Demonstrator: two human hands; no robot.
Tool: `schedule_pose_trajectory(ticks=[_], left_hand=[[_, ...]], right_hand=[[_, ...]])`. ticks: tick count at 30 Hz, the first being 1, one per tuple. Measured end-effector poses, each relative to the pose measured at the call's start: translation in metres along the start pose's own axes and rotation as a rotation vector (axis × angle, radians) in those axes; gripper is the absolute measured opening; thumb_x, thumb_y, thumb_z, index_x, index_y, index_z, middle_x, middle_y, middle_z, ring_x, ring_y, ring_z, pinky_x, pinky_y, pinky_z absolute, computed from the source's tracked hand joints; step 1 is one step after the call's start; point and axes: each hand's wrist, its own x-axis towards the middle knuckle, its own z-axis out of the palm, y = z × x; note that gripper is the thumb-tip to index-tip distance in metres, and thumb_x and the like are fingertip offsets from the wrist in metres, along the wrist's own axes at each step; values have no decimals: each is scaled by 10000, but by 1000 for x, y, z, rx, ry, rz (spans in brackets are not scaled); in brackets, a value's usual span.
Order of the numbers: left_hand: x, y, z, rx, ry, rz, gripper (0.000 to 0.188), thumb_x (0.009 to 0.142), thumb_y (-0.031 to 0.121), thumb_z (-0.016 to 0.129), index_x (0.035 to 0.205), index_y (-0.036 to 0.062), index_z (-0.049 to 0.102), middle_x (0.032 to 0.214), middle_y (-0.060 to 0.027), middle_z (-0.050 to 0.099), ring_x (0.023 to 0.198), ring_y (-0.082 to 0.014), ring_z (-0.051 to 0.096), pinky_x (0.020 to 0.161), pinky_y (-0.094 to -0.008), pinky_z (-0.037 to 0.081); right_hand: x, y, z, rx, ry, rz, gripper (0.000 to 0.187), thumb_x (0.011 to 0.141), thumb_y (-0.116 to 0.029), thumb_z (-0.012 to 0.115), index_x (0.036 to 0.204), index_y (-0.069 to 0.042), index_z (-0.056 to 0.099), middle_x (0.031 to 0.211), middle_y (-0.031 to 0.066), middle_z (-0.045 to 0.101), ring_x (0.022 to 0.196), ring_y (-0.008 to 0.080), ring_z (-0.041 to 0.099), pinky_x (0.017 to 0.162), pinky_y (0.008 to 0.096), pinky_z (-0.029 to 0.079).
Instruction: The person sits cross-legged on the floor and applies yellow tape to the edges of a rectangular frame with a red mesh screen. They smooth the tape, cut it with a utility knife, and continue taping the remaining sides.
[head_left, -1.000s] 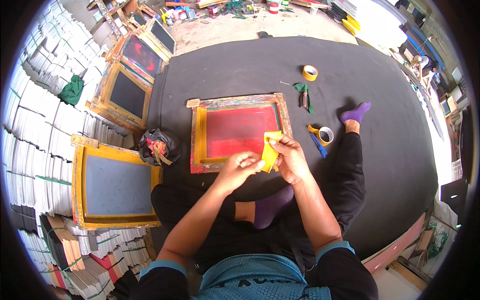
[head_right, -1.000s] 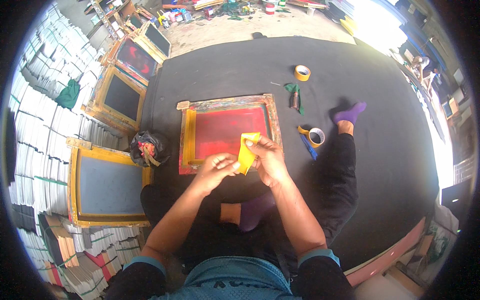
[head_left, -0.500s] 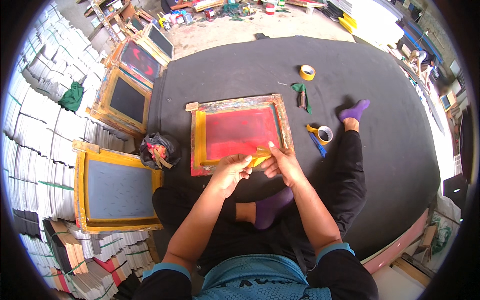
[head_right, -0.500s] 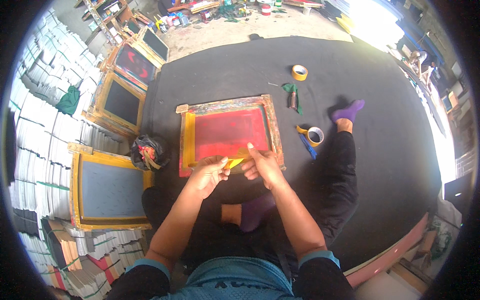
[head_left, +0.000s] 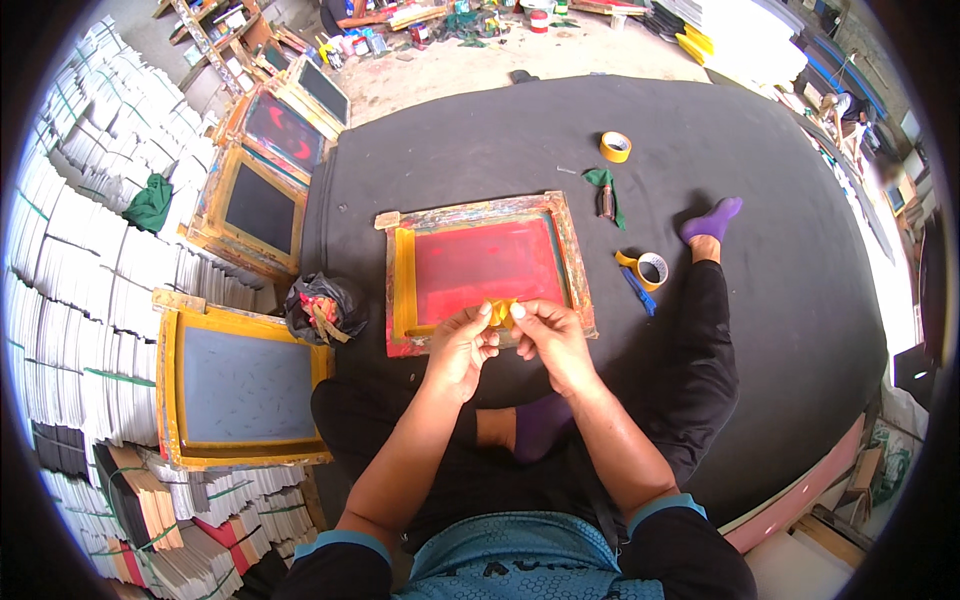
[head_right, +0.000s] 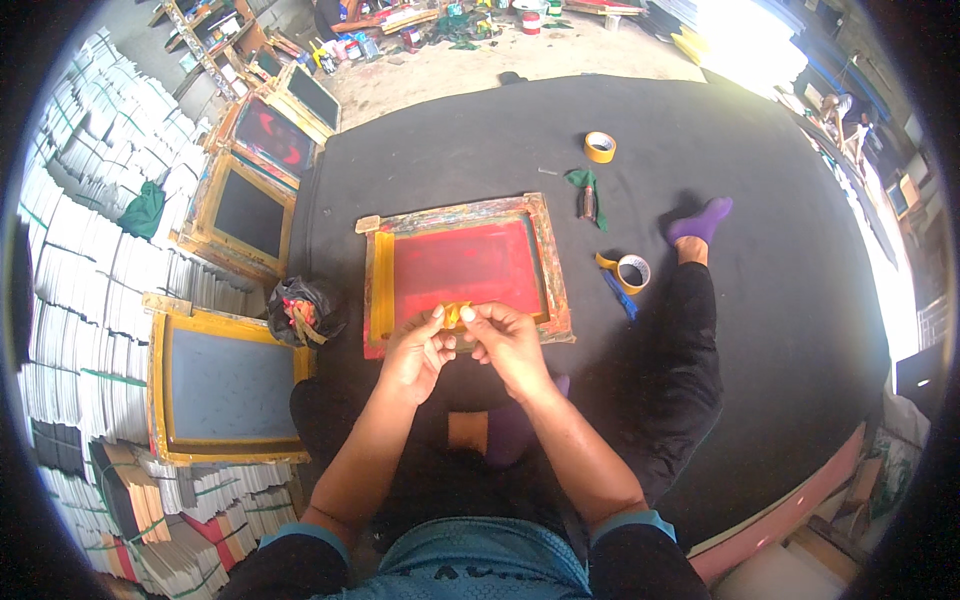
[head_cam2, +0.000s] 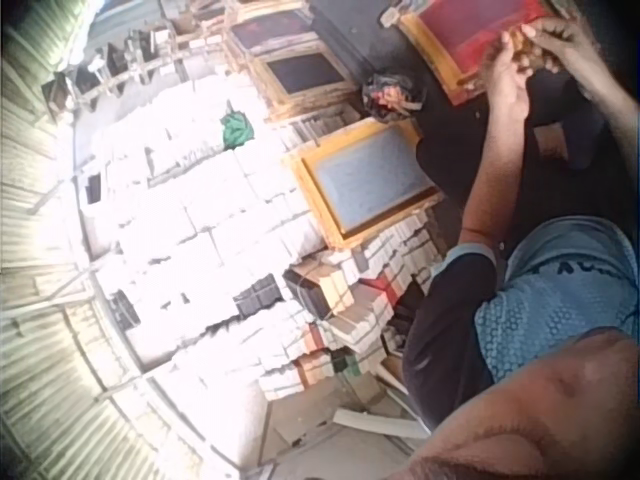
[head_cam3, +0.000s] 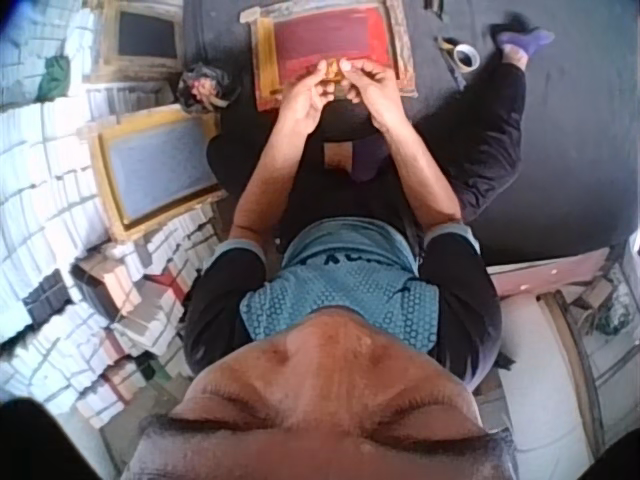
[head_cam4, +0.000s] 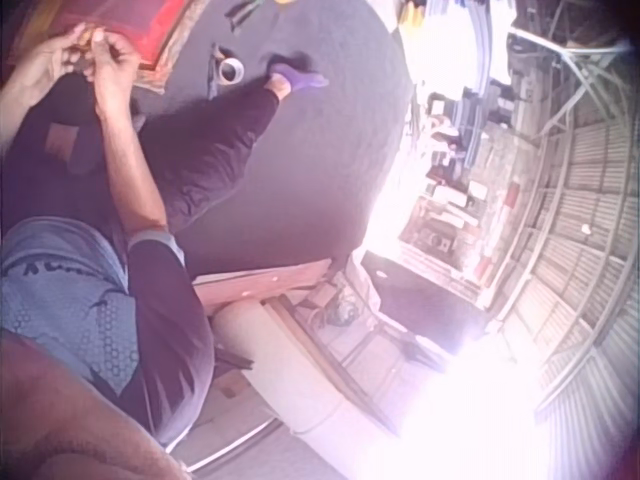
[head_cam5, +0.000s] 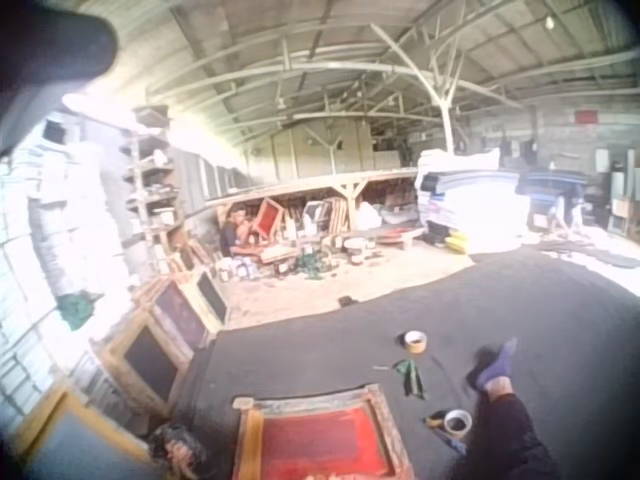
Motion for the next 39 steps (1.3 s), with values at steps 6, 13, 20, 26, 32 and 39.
schedule_pose_trajectory(ticks=[6, 13, 20, 26, 32, 39], left_hand=[[0, -6, 4, -18, 15, 35, 202, 1003, 316, 744, 993, 116, 715, 854, 22, 691, 727, -85, 611, 688, -266, 489], [-1, -4, -4, 141, 39, 142, 193, 977, 276, 788, 953, 93, 729, 799, 29, 665, 654, -56, 579, 633, -236, 480], [1, -19, 4, -24, 130, 248, 160, 974, 224, 786, 996, 70, 748, 828, 5, 691, 679, -79, 603, 646, -255, 523], [-2, -40, 21, -121, 147, 294, 199, 992, 165, 761, 1128, 21, 772, 867, 23, 697, 679, -43, 532, 630, -202, 430], [-10, -53, 17, -71, 130, 268, 282, 1030, 264, 706, 1146, 9, 743, 1030, -84, 769, 850, -144, 711, 753, -291, 536], [-24, -47, 22, -104, 251, 100, 418, 991, 413, 731, 1092, 7, 730, 1003, -117, 764, 774, -176, 713, 724, -303, 552]], right_hand=[[2, 5, 9, 6, 35, 6, 228, 1041, -270, 701, 962, -57, 699, 774, -16, 670, 603, 51, 577, 562, 223, 465], [3, -14, -3, -208, -60, 78, 259, 1055, -280, 679, 943, -46, 673, 748, -19, 620, 594, 55, 537, 553, 227, 436], [-4, -8, -4, -195, 230, -101, 272, 1039, -277, 701, 899, -46, 669, 729, -7, 631, 582, 58, 541, 524, 231, 428], [-6, 25, 33, -7, 286, -300, 196, 1009, -212, 744, 1005, -21, 705, 814, 5, 688, 625, 50, 562, 556, 218, 435], [8, 8, 20, -420, 285, -374, 166, 974, -153, 749, 959, 10, 721, 758, 91, 744, 663, 129, 678, 627, 310, 540], [11, -36, 15, -713, 249, -450, 121, 994, -74, 719, 947, 29, 675, 763, 57, 701, 673, 73, 630, 610, 254, 510]])
